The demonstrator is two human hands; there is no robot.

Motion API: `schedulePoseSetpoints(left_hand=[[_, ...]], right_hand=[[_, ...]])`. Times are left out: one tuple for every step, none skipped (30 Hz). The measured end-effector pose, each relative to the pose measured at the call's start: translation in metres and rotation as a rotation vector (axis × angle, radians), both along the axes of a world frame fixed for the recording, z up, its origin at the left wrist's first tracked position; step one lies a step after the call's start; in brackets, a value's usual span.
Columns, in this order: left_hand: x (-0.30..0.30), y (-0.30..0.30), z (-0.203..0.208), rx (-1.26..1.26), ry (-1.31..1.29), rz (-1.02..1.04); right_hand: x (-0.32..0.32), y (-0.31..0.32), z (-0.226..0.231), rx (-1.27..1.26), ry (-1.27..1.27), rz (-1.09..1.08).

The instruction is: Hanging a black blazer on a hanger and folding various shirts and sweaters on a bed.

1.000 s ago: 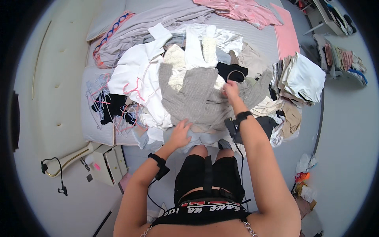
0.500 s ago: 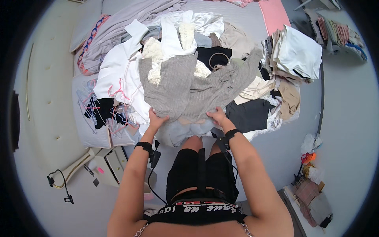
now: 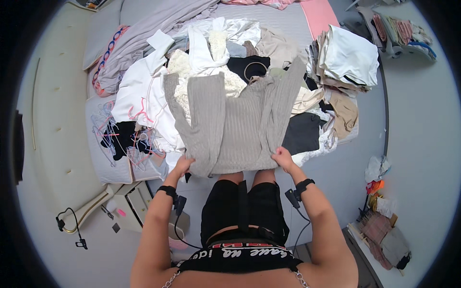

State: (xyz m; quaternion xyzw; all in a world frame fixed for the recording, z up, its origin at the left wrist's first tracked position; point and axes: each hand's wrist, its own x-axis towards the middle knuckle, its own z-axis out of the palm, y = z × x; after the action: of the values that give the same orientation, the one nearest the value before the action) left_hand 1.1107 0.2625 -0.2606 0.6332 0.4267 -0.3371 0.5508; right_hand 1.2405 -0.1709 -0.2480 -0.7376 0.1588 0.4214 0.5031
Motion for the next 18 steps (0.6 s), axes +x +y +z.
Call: schedulePoseSetpoints(left_hand=[[-0.015, 0.002, -0.006, 0.046, 0.133, -0.033], [-0.022, -0.001, -0.009, 0.045, 0.134, -0.033], [-0.028, -0.004, -0.012, -0.041, 0.191, 0.034], [-0.034, -0.006, -0.016, -0.127, 0.249, 0.102], [-0.013, -0.033, -0.016, -0.122, 0.199, 0.05], [-0.018, -0.024, -0.019, -0.106, 0.202, 0.064], [-0.019, -0.013, -0.022, -0.02, 0.254, -0.194], [-0.018, -0.007, -0.026, 0.06, 0.305, -0.453], [-0.014, -0.012, -0.026, 0.054, 0.32, -0.446], [-0.004, -0.02, -0.022, 0.176, 0.192, -0.585], [0.01, -0.03, -0.019, 0.3, 0.053, -0.724], [0.021, -0.034, -0.018, 0.259, -0.081, -0.646], [0.029, -0.037, -0.017, 0.227, -0.211, -0.561], [0.037, -0.04, -0.016, 0.209, -0.267, -0.467], [0.047, -0.048, -0.015, 0.188, -0.327, -0.376], [0.063, -0.063, -0.011, 0.148, -0.36, -0.294], [0.083, -0.08, -0.007, 0.101, -0.399, -0.217], [0.093, -0.087, -0.004, 0.102, -0.396, -0.209]], right_hand=[[-0.007, 0.0, -0.001, -0.091, 0.098, 0.036], [-0.014, -0.002, -0.003, -0.091, 0.098, 0.036], [-0.021, -0.002, -0.006, -0.125, 0.121, -0.022], [-0.025, -0.001, -0.012, -0.158, 0.146, -0.078], [-0.026, -0.038, -0.035, -0.378, -0.007, 0.183], [-0.018, -0.027, -0.038, -0.361, -0.007, 0.196], [-0.005, -0.011, -0.043, -0.488, -0.239, 0.316], [0.011, 0.003, -0.047, -0.615, -0.477, 0.43], [0.027, 0.015, -0.045, -0.568, -0.454, 0.39], [0.045, 0.027, -0.041, -0.523, -0.427, 0.353], [0.06, 0.036, -0.04, -0.396, -0.425, 0.263], [0.074, 0.048, -0.039, -0.258, -0.425, 0.173], [0.085, 0.062, -0.038, -0.24, -0.418, 0.187], [0.094, 0.076, -0.038, -0.274, -0.424, 0.24], [0.101, 0.085, -0.04, -0.315, -0.432, 0.29], [0.106, 0.084, -0.049, -0.322, -0.43, 0.294], [0.11, 0.076, -0.061, -0.407, -0.494, 0.217], [0.11, 0.079, -0.065, -0.473, -0.556, 0.149]])
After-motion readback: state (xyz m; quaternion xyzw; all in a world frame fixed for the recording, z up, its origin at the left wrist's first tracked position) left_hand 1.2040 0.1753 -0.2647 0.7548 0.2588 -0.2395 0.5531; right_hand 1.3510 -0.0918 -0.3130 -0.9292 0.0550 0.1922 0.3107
